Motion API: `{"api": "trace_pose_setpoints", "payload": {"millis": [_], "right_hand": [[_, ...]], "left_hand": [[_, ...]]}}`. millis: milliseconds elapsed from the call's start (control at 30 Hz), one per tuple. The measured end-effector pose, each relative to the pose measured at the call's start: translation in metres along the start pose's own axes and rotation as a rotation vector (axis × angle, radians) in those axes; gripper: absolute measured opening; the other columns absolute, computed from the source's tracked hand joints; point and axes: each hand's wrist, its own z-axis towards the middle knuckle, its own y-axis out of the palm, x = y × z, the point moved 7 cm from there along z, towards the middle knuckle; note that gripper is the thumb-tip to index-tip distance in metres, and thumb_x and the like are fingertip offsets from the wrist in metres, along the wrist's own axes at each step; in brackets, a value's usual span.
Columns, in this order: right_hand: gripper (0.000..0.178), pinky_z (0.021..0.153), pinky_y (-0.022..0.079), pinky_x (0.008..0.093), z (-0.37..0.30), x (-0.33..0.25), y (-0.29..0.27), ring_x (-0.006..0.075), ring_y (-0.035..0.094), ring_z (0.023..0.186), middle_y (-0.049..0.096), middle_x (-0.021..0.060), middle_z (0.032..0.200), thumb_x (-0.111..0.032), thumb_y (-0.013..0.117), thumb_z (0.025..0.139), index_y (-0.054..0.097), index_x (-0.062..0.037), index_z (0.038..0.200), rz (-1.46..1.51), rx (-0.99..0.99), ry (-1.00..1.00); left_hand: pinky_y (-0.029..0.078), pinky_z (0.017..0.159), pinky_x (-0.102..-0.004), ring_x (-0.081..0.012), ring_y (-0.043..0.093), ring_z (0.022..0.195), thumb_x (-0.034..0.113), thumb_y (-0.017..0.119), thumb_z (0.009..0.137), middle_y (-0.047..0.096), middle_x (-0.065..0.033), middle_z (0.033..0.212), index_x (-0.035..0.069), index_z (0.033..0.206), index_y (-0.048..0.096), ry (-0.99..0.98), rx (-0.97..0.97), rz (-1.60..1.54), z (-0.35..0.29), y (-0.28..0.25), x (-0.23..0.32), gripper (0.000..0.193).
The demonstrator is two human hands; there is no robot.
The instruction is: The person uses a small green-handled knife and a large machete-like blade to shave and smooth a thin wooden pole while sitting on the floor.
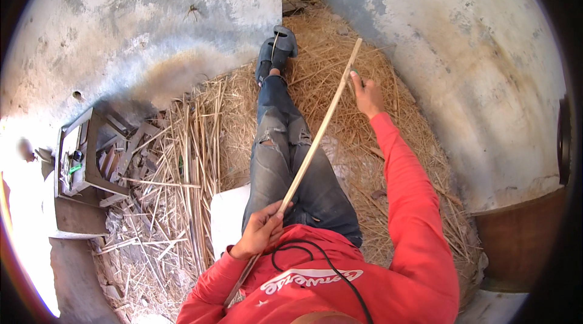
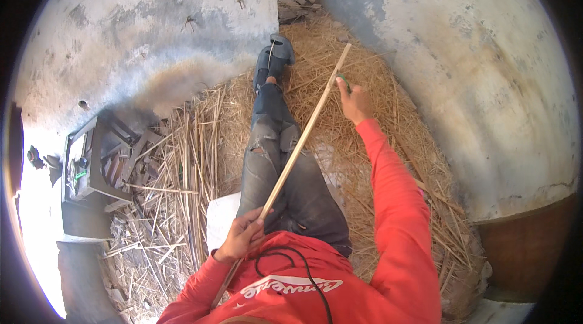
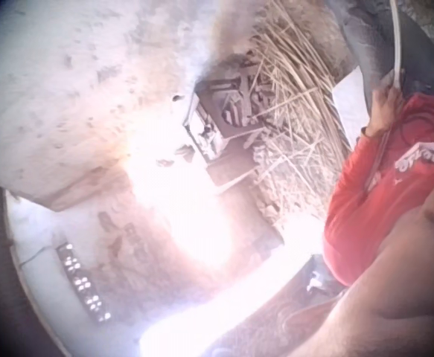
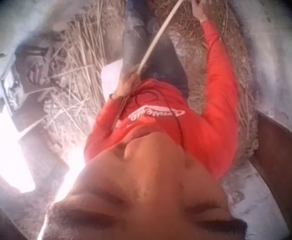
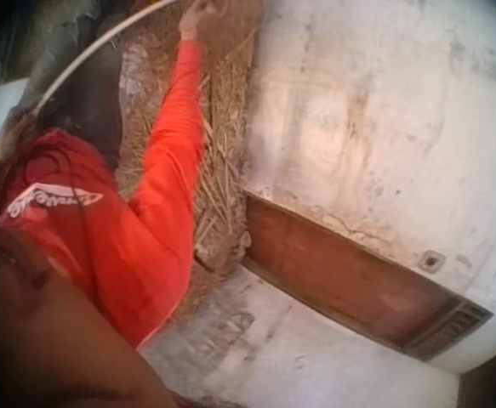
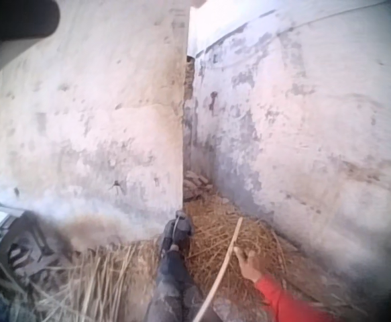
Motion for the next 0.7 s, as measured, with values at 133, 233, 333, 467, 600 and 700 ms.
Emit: {"api": "trace_pose_setpoints", "payload": {"millis": [133, 233, 333, 467, 600, 700], "right_hand": [[0.071, 0.051, 0.051, 0.0461, -0.086, -0.089, 0.029, 0.0313, 0.064, 0.05, 0.061, 0.0167, 0.055, -0.066, 0.048, 0.101, 0.075, -0.0015, 0.088, 0.079, -0.178, -0.254], [0.061, 0.056, 0.053, 0.0511, -0.162, -0.148, 0.05, 0.0427, 0.066, 0.058, 0.063, 0.0225, 0.06, -0.064, 0.056, 0.096, 0.073, -0.0064, 0.084, 0.087, -0.29, -0.482], [0.056, 0.053, 0.05, 0.0509, -0.171, -0.154, 0.057, 0.041, 0.064, 0.055, 0.06, 0.0189, 0.057, -0.062, 0.06, 0.095, 0.069, -0.0084, 0.081, 0.067, -0.32, -0.5], [0.063, 0.054, 0.051, 0.0507, -0.128, -0.127, 0.064, 0.0398, 0.065, 0.056, 0.061, 0.0192, 0.057, -0.066, 0.053, 0.097, 0.071, -0.0077, 0.079, -0.05, -0.176, -0.452], [0.072, 0.06, 0.053, 0.0507, -0.048, -0.078, 0.03, 0.0421, 0.068, 0.064, 0.066, 0.0223, 0.066, -0.07, 0.045, 0.099, 0.076, -0.0066, 0.085, -0.137, -0.157, -0.17], [0.072, 0.059, 0.049, 0.0493, -0.035, -0.068, 0.043, 0.0398, 0.064, 0.062, 0.061, 0.0214, 0.062, -0.068, 0.045, 0.1, 0.077, -0.0056, 0.086, -0.095, -0.102, -0.151]], "left_hand": [[0.026, 0.044, -0.0208, -0.0033, 0.028, 0.048, 0.012, 0.042, 0.112, 0.031, 0.0065, 0.064, 0.0, 0.151, 0.043, 0.033, 0.028, -0.027, 0.009, -0.005, 0.013, 0.041], [0.025, 0.043, -0.0201, -0.0033, 0.03, 0.047, 0.012, 0.043, 0.112, 0.032, 0.0069, 0.063, 0.002, 0.154, 0.041, 0.128, 0.057, 0.006, 0.028, -0.007, 0.028, 0.043], [0.026, 0.042, -0.021, -0.0032, 0.029, 0.047, 0.013, 0.044, 0.112, 0.032, 0.0075, 0.063, 0.003, 0.155, 0.039, 0.199, 0.078, 0.071, 0.037, -0.001, 0.037, 0.045], [0.026, 0.042, -0.0214, -0.0035, 0.029, 0.047, 0.012, 0.044, 0.112, 0.032, 0.0074, 0.063, 0.003, 0.154, 0.041, 0.118, 0.174, 0.092, 0.038, 0.0, 0.038, 0.043], [0.026, 0.042, -0.0217, -0.0038, 0.029, 0.047, 0.012, 0.044, 0.112, 0.032, 0.0071, 0.063, 0.003, 0.152, 0.043, 0.059, 0.12, 0.038, 0.023, 0.0, 0.017, 0.041], [0.028, 0.042, -0.0221, -0.0041, 0.031, 0.046, 0.012, 0.044, 0.112, 0.032, 0.0069, 0.063, 0.002, 0.15, 0.045, 0.021, 0.138, 0.051, 0.016, 0.001, 0.016, 0.04]]}}
